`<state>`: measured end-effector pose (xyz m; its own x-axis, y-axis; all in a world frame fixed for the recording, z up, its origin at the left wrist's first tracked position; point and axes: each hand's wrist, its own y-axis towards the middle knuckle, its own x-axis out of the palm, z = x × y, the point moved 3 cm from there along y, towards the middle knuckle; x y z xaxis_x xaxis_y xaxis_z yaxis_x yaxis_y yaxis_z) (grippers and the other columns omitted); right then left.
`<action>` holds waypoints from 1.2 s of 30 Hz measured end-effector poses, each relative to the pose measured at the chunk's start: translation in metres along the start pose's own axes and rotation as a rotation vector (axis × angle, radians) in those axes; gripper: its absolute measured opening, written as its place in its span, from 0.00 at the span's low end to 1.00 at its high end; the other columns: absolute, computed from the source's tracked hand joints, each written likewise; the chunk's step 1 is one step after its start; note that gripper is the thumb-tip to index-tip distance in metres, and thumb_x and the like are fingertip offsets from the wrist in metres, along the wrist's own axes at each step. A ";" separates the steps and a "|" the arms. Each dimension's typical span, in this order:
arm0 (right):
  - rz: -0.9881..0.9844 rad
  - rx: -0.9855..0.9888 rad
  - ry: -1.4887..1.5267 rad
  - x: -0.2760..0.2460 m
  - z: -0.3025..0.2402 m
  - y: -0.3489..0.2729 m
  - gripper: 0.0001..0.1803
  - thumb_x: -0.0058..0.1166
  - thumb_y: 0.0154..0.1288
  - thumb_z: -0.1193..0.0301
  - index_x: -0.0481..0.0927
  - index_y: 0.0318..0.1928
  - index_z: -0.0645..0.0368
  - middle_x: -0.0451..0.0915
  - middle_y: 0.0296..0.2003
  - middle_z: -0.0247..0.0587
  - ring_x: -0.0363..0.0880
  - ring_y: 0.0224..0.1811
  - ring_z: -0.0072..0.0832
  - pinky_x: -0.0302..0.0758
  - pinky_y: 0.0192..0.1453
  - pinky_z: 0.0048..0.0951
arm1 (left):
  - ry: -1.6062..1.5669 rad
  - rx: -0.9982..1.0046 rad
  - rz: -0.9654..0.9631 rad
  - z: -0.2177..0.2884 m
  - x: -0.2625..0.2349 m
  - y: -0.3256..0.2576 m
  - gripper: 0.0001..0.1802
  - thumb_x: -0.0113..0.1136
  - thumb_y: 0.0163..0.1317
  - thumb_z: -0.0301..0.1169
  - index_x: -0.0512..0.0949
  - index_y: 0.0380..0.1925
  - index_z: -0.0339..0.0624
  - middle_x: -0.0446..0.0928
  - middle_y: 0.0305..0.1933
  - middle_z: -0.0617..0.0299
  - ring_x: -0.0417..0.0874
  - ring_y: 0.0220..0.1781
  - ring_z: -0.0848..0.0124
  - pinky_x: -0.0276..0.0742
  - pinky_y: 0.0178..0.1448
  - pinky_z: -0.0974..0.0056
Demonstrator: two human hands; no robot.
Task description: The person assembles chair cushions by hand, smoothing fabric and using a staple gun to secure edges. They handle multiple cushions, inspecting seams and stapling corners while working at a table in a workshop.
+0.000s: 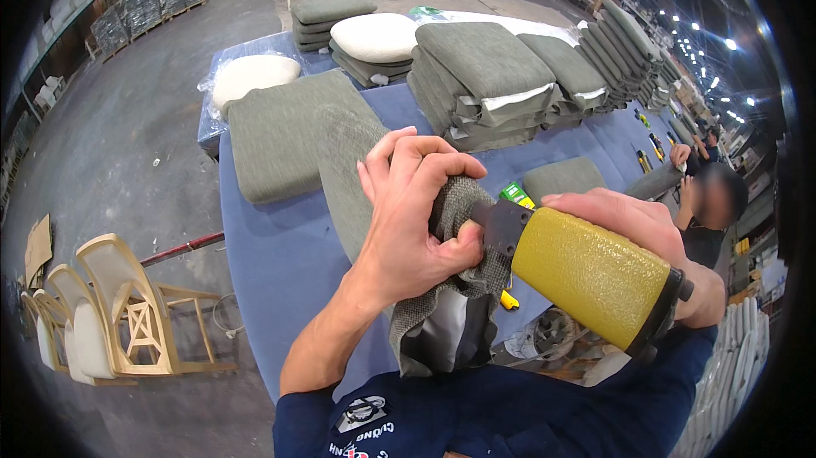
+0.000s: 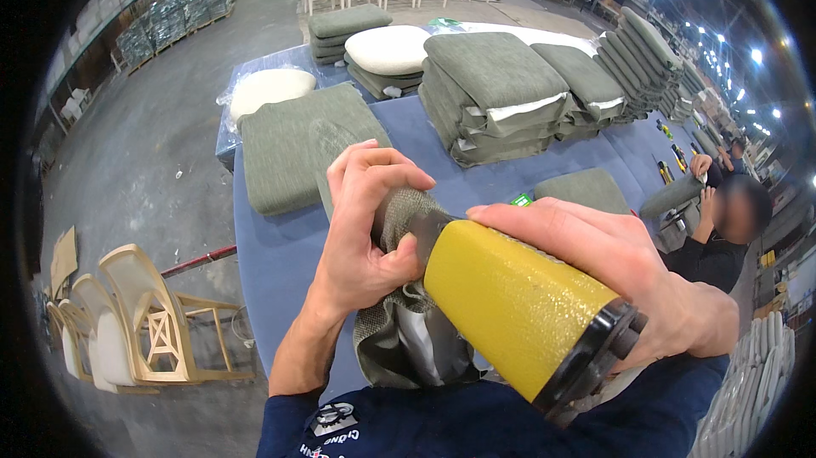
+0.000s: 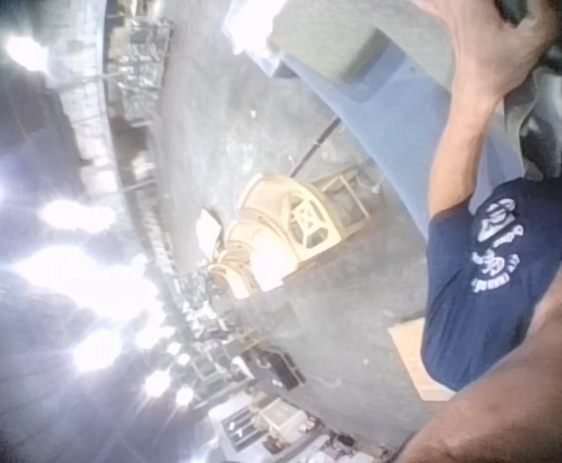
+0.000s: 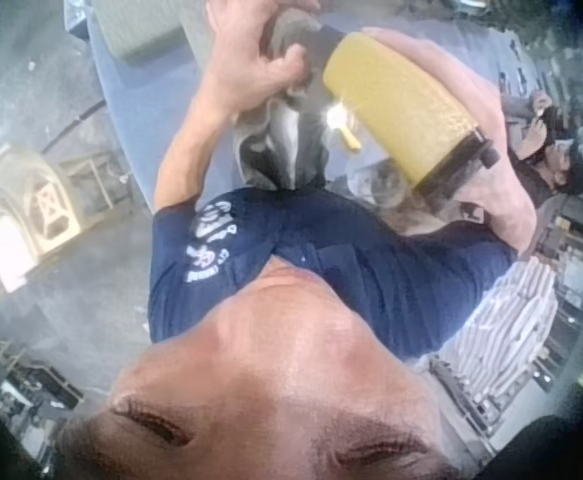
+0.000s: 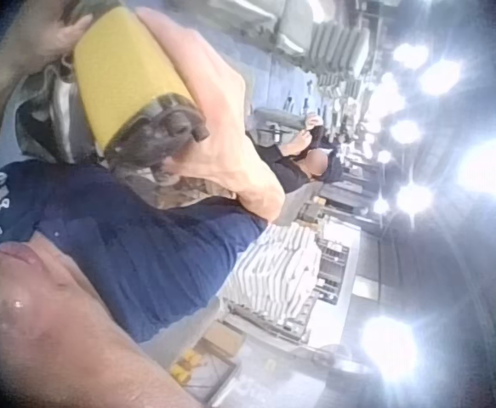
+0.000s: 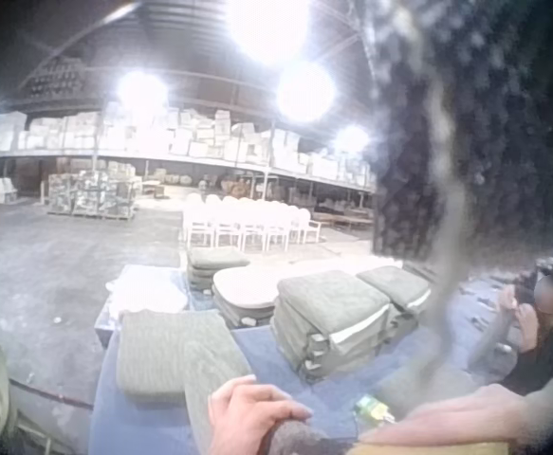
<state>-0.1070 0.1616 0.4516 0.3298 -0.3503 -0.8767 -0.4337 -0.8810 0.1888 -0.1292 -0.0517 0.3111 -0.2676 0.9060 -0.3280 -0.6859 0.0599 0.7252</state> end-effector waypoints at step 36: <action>0.095 0.180 -0.076 0.003 -0.001 -0.010 0.31 0.72 0.56 0.72 0.79 0.61 0.66 0.88 0.46 0.51 0.90 0.43 0.41 0.83 0.49 0.34 | -0.004 -0.004 -0.018 0.008 0.017 0.004 0.30 0.67 0.41 0.32 0.80 0.51 0.53 0.71 0.54 0.57 0.62 0.70 0.47 0.46 0.73 0.30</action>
<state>-0.1004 0.1688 0.4472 0.2193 -0.3979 -0.8909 -0.6049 -0.7719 0.1958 -0.1314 -0.0326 0.3127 -0.2526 0.9065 -0.3382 -0.6929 0.0745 0.7172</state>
